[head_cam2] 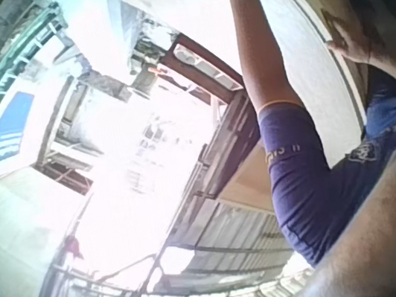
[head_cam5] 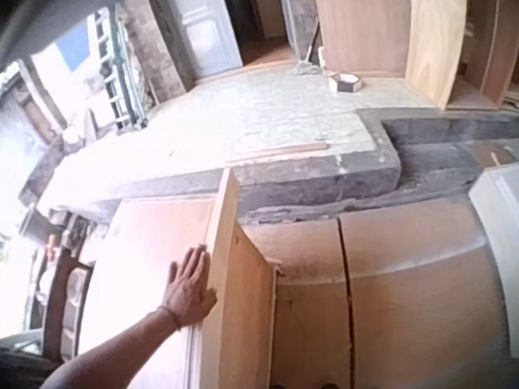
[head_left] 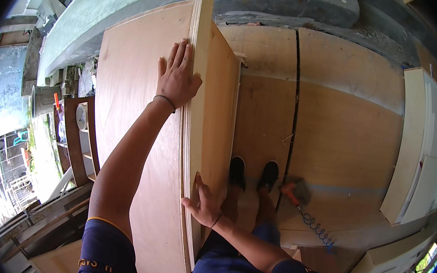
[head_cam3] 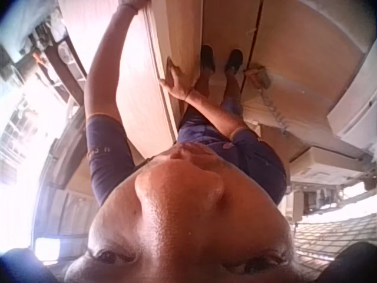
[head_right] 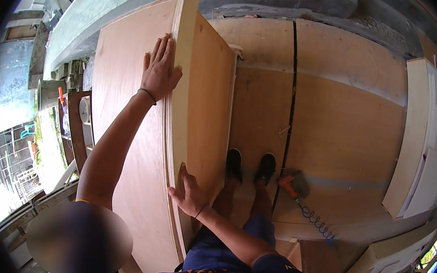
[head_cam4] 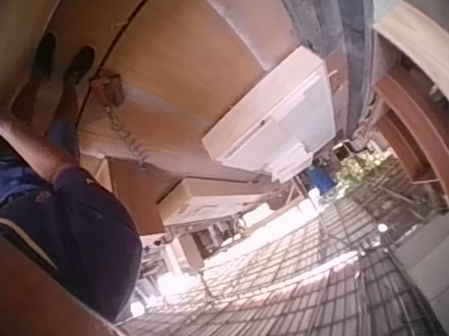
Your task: The person assembles a curved wooden structure by hand and using a pneumatic nail gun. The person positions wooden pieces against a frame and secures them with the nail gun, repeating the process across the curved surface.
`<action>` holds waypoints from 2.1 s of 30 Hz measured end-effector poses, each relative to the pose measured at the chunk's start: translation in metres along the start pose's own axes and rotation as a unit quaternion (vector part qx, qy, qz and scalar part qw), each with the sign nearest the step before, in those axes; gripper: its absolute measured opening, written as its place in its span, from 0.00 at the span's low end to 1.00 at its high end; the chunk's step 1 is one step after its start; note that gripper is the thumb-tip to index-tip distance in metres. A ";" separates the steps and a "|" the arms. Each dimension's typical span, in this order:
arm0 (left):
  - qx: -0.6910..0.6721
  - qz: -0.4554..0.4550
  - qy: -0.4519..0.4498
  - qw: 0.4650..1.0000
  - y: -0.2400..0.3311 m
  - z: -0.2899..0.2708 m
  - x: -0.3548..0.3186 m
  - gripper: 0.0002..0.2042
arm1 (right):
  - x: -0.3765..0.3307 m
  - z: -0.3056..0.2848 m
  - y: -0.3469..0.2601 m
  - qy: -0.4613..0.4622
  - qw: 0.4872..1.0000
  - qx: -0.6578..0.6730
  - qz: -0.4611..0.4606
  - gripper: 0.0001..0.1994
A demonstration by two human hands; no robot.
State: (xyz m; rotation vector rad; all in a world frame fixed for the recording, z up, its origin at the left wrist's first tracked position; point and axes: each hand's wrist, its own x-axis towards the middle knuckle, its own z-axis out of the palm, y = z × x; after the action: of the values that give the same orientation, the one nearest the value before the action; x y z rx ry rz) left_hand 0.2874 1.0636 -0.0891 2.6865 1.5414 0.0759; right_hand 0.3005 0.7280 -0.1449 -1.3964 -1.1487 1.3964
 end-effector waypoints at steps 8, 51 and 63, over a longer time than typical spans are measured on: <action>-0.009 -0.010 0.002 1.000 0.005 0.001 -0.008 0.42 | -0.017 0.008 -0.013 0.003 0.999 0.037 -0.017 0.43; -0.045 0.062 0.043 0.996 -0.012 0.029 -0.016 0.38 | 0.115 -0.035 0.034 -0.059 0.933 0.296 0.198 0.19; -0.049 0.010 0.026 0.998 0.009 0.026 -0.023 0.41 | 0.107 -0.037 -0.001 0.014 0.989 0.124 0.082 0.53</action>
State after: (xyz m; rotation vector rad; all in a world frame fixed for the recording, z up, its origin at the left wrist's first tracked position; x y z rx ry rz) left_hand 0.2852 1.0394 -0.1146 2.6444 1.4847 0.2182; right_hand 0.3333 0.8343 -0.1681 -1.3492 -0.8235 1.5723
